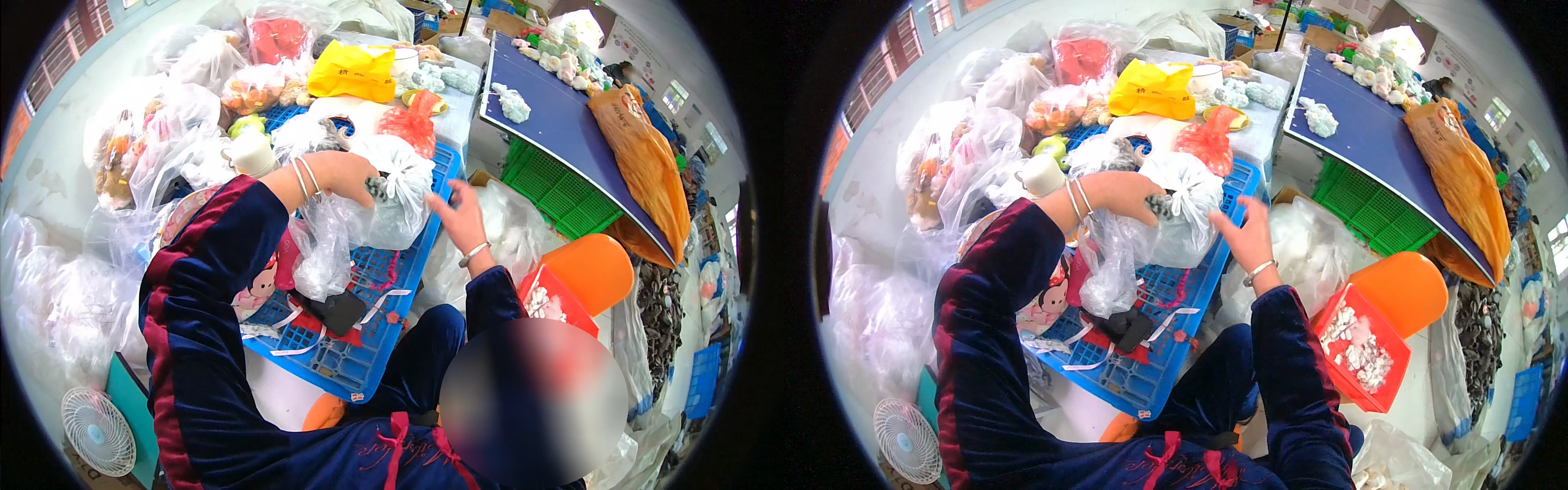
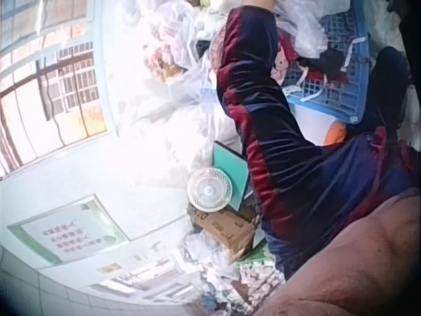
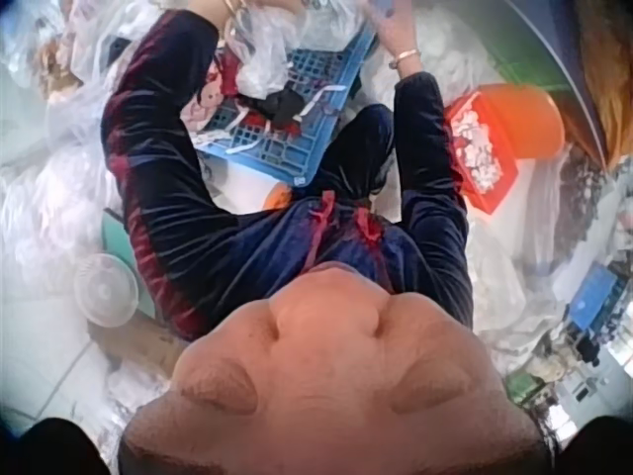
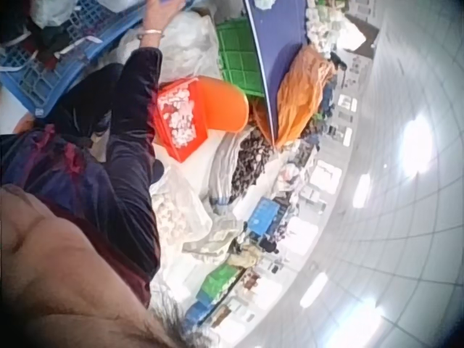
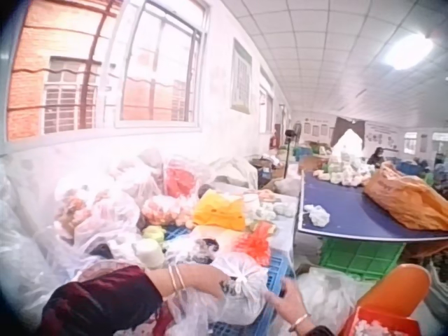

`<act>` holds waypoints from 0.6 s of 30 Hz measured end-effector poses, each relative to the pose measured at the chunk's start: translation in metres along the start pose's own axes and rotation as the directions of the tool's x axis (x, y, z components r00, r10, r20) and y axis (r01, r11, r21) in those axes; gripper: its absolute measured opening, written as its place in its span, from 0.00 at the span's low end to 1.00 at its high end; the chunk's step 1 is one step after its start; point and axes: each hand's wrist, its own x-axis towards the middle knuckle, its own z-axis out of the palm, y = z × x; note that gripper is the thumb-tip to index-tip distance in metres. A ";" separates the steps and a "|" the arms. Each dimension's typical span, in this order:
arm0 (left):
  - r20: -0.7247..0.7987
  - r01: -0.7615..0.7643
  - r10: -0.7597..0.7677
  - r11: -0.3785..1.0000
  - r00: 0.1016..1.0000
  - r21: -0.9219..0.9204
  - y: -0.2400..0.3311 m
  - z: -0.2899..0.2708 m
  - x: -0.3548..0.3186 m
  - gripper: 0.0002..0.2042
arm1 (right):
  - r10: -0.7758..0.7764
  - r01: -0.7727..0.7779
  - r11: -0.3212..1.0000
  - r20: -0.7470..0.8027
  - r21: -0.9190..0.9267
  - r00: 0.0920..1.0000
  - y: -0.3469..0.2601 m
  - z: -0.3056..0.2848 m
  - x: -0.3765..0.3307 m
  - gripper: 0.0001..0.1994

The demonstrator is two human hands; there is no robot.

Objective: The person sits on the floor and uses scissors to trim small white cotton pieces in a red tray. They repeatedly pick up individual pieces, trim them, and place them back into the tray.

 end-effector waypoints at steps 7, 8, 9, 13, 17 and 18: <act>0.017 0.040 -0.041 0.994 0.999 0.106 -0.004 -0.025 0.007 0.24 | -0.509 0.510 0.860 0.044 -0.006 0.859 -0.071 0.031 0.033 0.07; 0.035 0.056 -0.060 0.992 0.998 0.114 -0.004 -0.030 0.005 0.23 | -0.431 0.437 0.899 0.114 -0.033 0.895 -0.076 0.039 0.038 0.08; 0.053 0.072 -0.079 0.990 0.995 0.121 -0.003 -0.034 0.001 0.22 | -0.348 0.364 0.929 0.181 -0.066 0.920 -0.082 0.044 0.042 0.09; 0.022 0.019 -0.027 0.945 0.999 0.326 -0.008 -0.049 -0.001 0.17 | -0.266 0.358 0.835 0.264 -0.418 0.927 -0.085 0.058 0.055 0.12; -0.343 -0.028 0.102 0.976 0.934 0.214 -0.036 -0.036 0.018 0.16 | -0.116 0.289 0.774 0.322 -0.563 0.940 -0.091 0.067 0.067 0.12; -0.400 0.014 0.027 0.995 0.916 0.099 -0.022 -0.033 0.019 0.16 | -0.056 0.254 0.764 0.331 -0.593 0.942 -0.090 0.069 0.070 0.12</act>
